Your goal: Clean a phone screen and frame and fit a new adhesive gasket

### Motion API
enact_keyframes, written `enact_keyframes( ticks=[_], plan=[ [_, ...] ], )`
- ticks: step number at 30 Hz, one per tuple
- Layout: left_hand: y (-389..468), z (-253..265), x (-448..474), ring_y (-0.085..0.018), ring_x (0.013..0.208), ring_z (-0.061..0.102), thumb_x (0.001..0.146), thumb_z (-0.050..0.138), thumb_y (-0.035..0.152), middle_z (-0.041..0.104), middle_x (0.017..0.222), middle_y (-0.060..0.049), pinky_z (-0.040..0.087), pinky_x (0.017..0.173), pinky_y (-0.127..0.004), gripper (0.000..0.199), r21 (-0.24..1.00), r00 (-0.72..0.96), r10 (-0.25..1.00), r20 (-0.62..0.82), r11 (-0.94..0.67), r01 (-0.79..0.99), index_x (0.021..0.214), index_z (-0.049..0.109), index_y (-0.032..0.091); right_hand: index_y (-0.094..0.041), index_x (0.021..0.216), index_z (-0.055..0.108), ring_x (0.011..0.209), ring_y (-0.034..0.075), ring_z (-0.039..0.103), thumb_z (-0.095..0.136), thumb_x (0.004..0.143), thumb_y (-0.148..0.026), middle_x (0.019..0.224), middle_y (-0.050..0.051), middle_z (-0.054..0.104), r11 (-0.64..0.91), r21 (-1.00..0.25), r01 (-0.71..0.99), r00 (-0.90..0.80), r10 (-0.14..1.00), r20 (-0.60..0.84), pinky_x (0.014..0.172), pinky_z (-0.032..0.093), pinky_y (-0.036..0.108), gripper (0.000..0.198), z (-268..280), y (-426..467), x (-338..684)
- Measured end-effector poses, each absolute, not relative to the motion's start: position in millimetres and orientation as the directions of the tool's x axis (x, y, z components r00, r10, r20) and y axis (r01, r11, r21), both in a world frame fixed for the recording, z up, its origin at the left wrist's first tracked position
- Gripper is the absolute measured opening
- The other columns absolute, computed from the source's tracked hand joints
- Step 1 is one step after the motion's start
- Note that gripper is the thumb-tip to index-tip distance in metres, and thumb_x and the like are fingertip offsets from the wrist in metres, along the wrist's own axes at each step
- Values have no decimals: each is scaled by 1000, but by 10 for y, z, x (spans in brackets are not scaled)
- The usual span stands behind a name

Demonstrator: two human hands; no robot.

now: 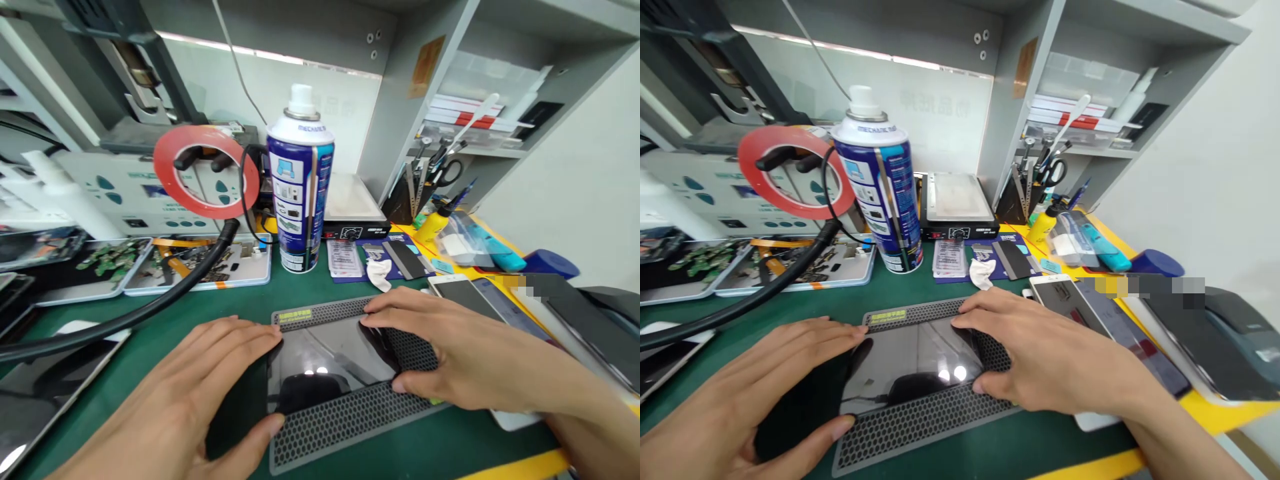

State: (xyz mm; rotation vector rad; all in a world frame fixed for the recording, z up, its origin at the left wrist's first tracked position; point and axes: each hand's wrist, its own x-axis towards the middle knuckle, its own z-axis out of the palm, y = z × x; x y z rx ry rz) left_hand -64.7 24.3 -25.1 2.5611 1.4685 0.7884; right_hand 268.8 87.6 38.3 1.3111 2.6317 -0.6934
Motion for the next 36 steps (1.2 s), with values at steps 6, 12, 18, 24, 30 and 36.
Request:
enact_keyframes(
  ticks=[6,12,18,24,30,36],
  plan=[
    [206,-36,-634,-30,124,62,84,68,44,66,132,-10,59,98,-44,61,239,467,853,234,-515,823,138,46,24,-49,145,46,132,30,57,66,88,-53,157,-5,43,596,-242,766,-639,746,-186,107,52,46,61,238,864,2743],
    [176,-39,-663,-31,131,57,87,66,42,63,137,-11,53,106,-51,66,275,455,876,163,-483,831,144,40,22,-48,143,53,123,33,65,69,85,-56,154,-2,49,670,-139,729,-681,730,-56,99,58,45,60,103,856,2833],
    [184,-49,-675,-28,133,55,87,66,42,64,136,-7,46,113,-50,66,339,446,880,163,-474,813,145,38,27,-52,140,55,118,33,68,65,84,-62,152,-1,52,714,-41,699,-714,700,29,91,61,47,58,29,878,2843],
    [183,-7,-679,-25,133,53,86,68,41,63,136,-5,46,114,-43,65,376,450,881,150,-471,798,143,41,27,-52,137,58,115,32,70,65,83,-66,147,-1,57,717,-49,695,-713,696,83,89,62,47,56,-2,887,2847],
    [181,23,-670,-28,131,55,86,68,43,64,137,-8,48,112,-42,63,311,458,870,183,-493,812,141,45,24,-49,137,59,121,35,65,66,83,-64,150,0,54,672,-109,732,-677,736,-10,96,59,48,57,26,875,2847],
    [200,30,-671,-26,133,55,87,67,42,64,137,-6,47,113,-42,62,339,454,875,170,-485,806,142,44,25,-47,136,61,126,38,61,67,83,-62,153,2,51,636,-145,758,-648,759,-59,101,55,54,56,56,868,2803]
  ],
)
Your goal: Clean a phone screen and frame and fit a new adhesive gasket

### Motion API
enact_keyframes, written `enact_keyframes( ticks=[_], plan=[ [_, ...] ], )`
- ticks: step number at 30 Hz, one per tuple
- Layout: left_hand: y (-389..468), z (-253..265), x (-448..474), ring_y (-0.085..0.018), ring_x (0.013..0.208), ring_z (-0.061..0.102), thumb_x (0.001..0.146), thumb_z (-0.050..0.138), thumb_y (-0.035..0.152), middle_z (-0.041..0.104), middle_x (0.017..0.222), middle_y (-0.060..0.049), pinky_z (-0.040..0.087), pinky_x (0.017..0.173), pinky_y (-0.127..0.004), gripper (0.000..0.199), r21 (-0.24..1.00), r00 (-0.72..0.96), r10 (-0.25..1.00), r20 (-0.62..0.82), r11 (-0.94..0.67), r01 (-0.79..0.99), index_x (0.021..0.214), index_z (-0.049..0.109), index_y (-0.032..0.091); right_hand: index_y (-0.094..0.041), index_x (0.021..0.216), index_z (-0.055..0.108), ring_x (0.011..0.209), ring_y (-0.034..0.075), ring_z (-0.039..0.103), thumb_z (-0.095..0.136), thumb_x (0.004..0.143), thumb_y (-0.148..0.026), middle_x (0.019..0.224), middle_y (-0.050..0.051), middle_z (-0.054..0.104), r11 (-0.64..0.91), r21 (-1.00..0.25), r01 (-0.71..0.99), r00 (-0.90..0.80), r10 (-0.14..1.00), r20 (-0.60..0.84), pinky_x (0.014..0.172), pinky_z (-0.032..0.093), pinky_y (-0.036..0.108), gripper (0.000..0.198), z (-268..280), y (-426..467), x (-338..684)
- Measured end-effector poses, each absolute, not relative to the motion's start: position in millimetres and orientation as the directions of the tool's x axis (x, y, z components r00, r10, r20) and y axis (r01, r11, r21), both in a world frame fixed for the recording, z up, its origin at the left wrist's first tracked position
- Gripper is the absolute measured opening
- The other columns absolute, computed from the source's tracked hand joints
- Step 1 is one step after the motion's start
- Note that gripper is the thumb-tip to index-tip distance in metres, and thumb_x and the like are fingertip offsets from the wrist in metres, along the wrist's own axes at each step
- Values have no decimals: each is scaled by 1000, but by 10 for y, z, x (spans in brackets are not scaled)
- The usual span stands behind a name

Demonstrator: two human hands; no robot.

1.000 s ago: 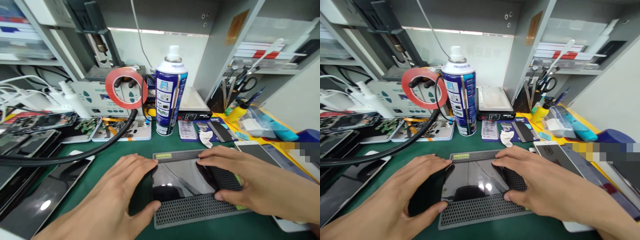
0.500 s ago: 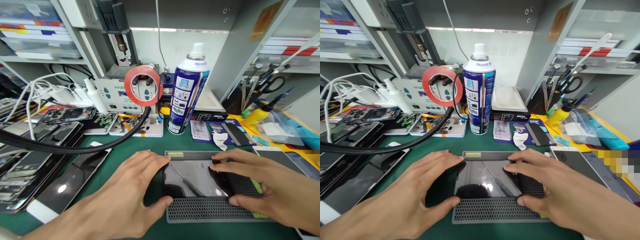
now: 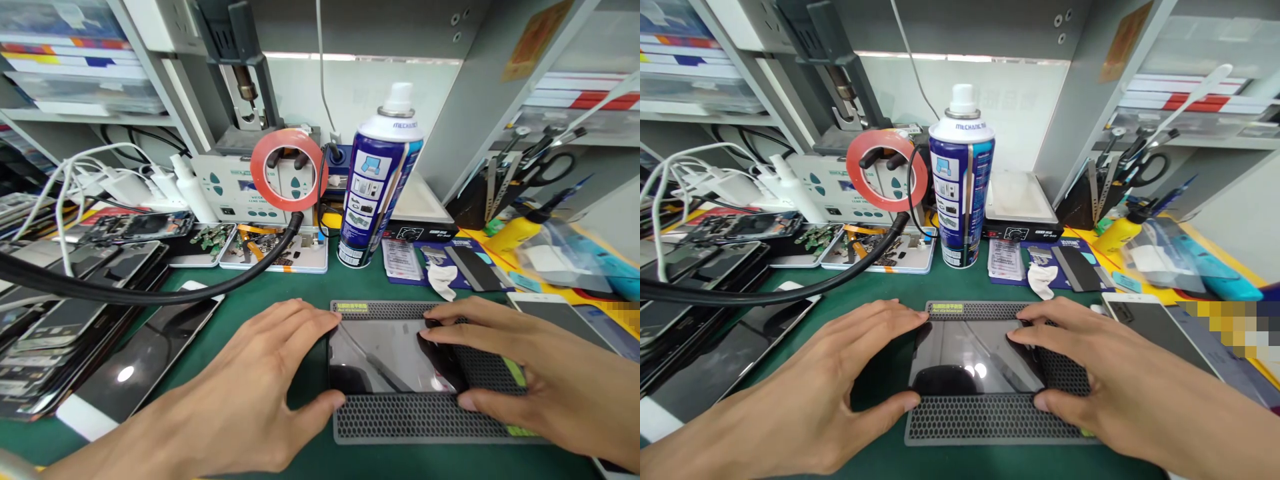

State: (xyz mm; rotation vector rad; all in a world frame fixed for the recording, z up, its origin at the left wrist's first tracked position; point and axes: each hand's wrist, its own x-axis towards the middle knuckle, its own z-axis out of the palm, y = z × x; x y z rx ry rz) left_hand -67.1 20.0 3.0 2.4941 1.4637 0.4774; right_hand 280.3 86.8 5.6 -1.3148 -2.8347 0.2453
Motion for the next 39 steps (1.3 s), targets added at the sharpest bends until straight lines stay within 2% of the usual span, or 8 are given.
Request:
enact_keyframes(
  ticks=[11,20,29,36,39],
  plan=[
    [164,-23,-690,-31,136,53,88,65,45,63,140,-10,50,111,-49,66,306,440,892,106,-450,839,145,43,21,-54,144,48,129,36,59,59,89,-64,158,-3,43,663,-41,748,-663,743,-91,101,54,54,58,50,842,2850],
    [176,-41,-686,-33,135,54,88,64,46,63,140,-12,53,108,-49,67,274,445,886,131,-464,842,146,45,18,-50,144,51,129,40,58,67,84,-60,158,-1,44,642,-113,759,-651,753,-95,103,53,55,63,76,841,2857],
    [175,-23,-678,-31,134,56,88,65,46,64,138,-11,51,110,-48,64,290,443,885,140,-465,837,143,48,19,-53,146,45,128,37,60,59,88,-63,159,-3,42,679,-27,734,-679,731,-70,100,55,54,61,42,835,2895],
    [189,8,-656,-31,131,58,86,67,45,65,137,-12,51,110,-47,63,286,449,878,167,-479,830,141,52,17,-55,147,43,130,36,59,58,88,-63,159,-5,42,665,-39,746,-665,740,-99,102,54,55,61,34,839,2872],
    [194,28,-644,-31,130,59,85,69,44,67,135,-12,51,110,-45,63,288,450,873,189,-487,824,140,54,17,-55,145,47,129,38,59,61,86,-63,158,-5,44,657,-50,752,-659,748,-77,102,54,56,60,29,842,2866]
  ],
)
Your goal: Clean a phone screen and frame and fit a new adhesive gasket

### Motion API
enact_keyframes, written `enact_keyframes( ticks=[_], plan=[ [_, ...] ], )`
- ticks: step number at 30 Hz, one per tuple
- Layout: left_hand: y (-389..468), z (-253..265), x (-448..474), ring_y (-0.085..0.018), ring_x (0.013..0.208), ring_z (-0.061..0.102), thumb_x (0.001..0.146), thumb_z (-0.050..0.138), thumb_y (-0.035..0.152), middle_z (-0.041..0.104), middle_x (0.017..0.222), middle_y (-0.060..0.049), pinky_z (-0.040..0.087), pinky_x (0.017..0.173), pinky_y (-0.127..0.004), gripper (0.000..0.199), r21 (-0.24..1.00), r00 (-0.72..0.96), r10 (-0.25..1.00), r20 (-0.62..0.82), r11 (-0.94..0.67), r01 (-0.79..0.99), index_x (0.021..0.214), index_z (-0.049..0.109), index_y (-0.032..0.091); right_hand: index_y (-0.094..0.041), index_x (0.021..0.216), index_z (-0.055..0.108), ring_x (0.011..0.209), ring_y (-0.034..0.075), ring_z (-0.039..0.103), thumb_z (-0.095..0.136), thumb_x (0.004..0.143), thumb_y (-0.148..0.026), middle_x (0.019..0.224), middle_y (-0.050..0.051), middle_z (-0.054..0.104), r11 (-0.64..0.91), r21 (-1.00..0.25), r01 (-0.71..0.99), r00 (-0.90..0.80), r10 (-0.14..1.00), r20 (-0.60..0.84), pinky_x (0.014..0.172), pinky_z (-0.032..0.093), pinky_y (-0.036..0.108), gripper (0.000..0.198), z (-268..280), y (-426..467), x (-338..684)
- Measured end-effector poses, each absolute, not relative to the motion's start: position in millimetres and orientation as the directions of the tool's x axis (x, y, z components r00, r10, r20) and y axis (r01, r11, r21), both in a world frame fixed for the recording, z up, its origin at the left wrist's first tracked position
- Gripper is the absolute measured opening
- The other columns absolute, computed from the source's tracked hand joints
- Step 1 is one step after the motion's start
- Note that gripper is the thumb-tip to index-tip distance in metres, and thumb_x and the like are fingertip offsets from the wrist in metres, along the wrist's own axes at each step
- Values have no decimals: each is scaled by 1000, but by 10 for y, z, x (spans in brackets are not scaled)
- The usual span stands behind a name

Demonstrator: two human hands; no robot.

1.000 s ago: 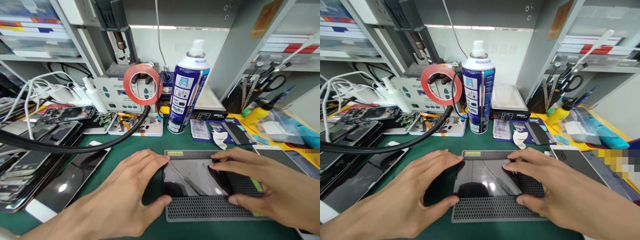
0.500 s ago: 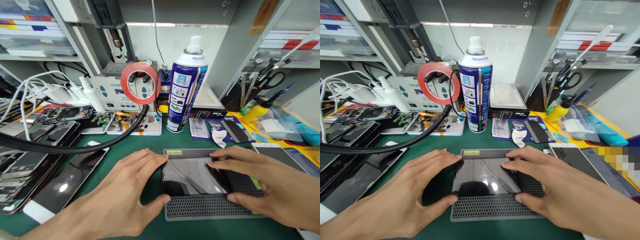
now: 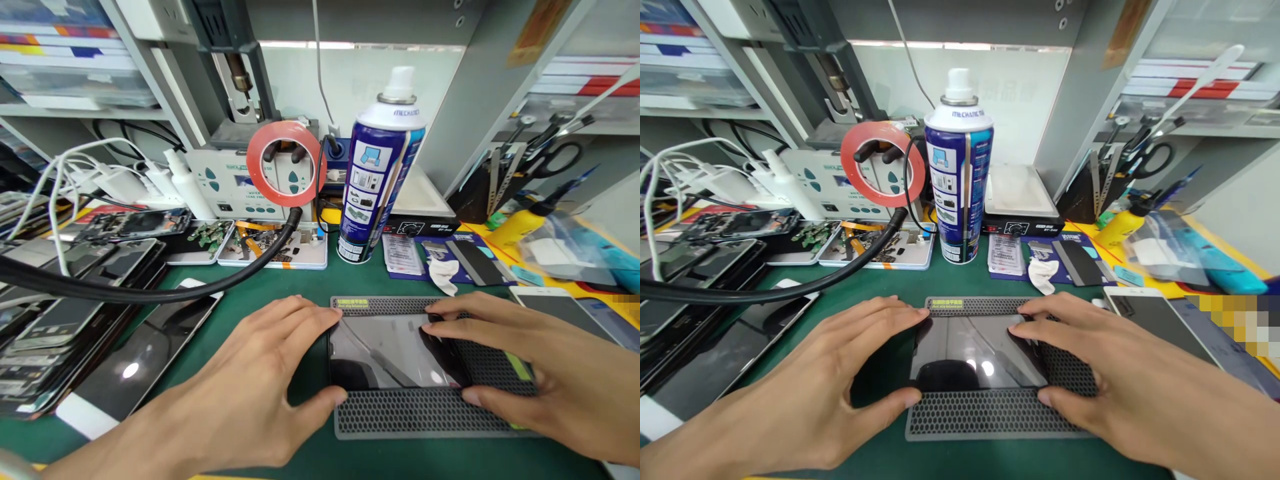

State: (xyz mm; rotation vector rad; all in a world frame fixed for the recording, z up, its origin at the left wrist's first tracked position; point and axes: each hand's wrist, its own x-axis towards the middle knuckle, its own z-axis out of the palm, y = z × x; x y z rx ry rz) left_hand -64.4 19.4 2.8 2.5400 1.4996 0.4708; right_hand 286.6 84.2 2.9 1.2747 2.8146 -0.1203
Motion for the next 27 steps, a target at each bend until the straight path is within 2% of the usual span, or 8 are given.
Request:
enact_keyframes(
  ticks=[4,14,19,23,27],
  plan=[
    [201,39,-631,-31,127,61,83,70,44,69,133,-13,52,109,-43,62,273,449,871,198,-489,828,137,57,15,-50,143,53,127,39,60,66,83,-60,157,-3,46,652,-86,753,-657,752,-53,102,55,54,62,26,839,2869],
    [200,65,-639,-30,124,63,84,70,45,69,131,-12,53,107,-42,60,257,463,864,200,-502,826,135,58,15,-51,143,52,126,38,61,63,85,-62,157,-2,46,653,-61,755,-656,752,-64,100,56,53,61,35,847,2866],
    [203,61,-634,-30,126,62,85,69,45,68,133,-14,53,106,-42,60,251,468,861,200,-506,825,135,58,15,-48,141,56,125,38,62,69,82,-58,154,-1,49,634,-138,761,-645,763,-49,101,55,54,61,57,841,2855],
    [216,44,-626,-30,127,60,85,69,45,68,133,-13,53,106,-42,61,267,460,865,201,-500,824,136,56,15,-46,139,59,122,38,64,72,81,-54,152,0,52,625,-172,761,-637,770,-22,100,57,51,60,58,831,2846],
    [217,14,-636,-29,127,59,86,68,45,67,132,-10,50,109,-44,62,314,452,876,168,-482,818,139,53,18,-48,141,55,121,37,65,70,83,-55,153,-2,51,670,-153,726,-676,737,20,97,58,53,60,30,845,2852]
  ],
)
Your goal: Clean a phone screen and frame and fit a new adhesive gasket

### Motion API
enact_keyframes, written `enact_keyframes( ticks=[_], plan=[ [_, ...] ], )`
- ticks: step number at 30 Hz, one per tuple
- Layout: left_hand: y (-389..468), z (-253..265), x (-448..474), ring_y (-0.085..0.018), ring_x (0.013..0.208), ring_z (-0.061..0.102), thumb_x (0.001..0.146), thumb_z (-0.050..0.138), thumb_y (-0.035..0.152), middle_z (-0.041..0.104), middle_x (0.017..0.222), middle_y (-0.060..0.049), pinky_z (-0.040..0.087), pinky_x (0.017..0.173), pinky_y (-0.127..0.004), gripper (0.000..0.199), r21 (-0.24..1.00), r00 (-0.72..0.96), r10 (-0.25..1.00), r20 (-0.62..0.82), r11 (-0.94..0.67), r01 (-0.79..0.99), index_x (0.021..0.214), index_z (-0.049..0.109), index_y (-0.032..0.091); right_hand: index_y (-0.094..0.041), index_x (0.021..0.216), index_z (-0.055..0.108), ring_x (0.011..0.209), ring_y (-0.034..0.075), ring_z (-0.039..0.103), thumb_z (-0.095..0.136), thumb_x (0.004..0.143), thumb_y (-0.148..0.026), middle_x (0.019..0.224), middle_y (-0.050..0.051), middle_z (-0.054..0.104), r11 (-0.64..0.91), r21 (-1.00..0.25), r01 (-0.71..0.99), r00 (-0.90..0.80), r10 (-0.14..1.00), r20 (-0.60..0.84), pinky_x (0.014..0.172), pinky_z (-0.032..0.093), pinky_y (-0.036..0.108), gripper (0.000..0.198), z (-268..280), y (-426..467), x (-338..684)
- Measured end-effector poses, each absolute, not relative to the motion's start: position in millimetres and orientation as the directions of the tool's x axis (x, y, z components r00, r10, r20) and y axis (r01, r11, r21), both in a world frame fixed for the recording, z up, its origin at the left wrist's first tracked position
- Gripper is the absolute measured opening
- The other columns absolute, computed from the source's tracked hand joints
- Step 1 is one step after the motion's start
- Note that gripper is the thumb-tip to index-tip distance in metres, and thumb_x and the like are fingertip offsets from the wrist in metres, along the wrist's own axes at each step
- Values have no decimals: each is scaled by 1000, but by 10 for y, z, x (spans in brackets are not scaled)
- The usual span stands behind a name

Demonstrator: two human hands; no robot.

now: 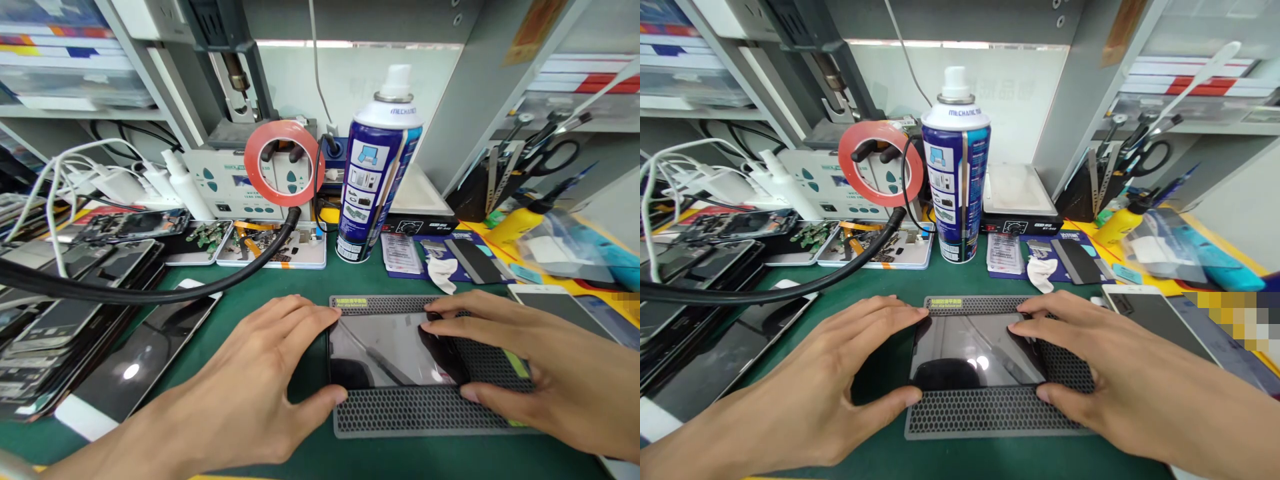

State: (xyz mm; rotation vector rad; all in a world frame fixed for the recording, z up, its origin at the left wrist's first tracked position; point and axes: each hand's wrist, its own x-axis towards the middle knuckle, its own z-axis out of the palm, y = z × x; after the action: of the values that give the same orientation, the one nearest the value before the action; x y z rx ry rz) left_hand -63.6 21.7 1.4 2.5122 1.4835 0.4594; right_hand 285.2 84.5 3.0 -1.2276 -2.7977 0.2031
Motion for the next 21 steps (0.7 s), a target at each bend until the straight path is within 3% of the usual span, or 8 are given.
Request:
enact_keyframes(
  ticks=[5,10,21],
  plan=[
    [189,-16,-678,-32,134,53,86,68,50,59,141,-12,48,111,-51,72,326,427,899,98,-434,840,146,42,21,-51,145,48,123,38,64,64,87,-55,155,-3,48,711,-93,697,-712,702,24,95,59,57,60,15,851,2881],
    [190,-28,-713,-31,136,52,85,68,51,53,147,-11,48,112,-50,76,345,399,915,60,-394,852,149,35,27,-52,148,44,126,39,61,65,88,-56,159,-4,41,703,-81,706,-707,707,-23,98,57,57,64,0,851,2905],
    [201,-1,-714,-33,136,51,88,63,54,57,143,-10,49,111,-53,66,318,434,898,69,-432,844,145,44,26,-48,147,48,124,39,62,69,86,-54,158,-2,43,692,-121,711,-700,714,-31,97,59,50,65,-15,846,2882]
  ],
)
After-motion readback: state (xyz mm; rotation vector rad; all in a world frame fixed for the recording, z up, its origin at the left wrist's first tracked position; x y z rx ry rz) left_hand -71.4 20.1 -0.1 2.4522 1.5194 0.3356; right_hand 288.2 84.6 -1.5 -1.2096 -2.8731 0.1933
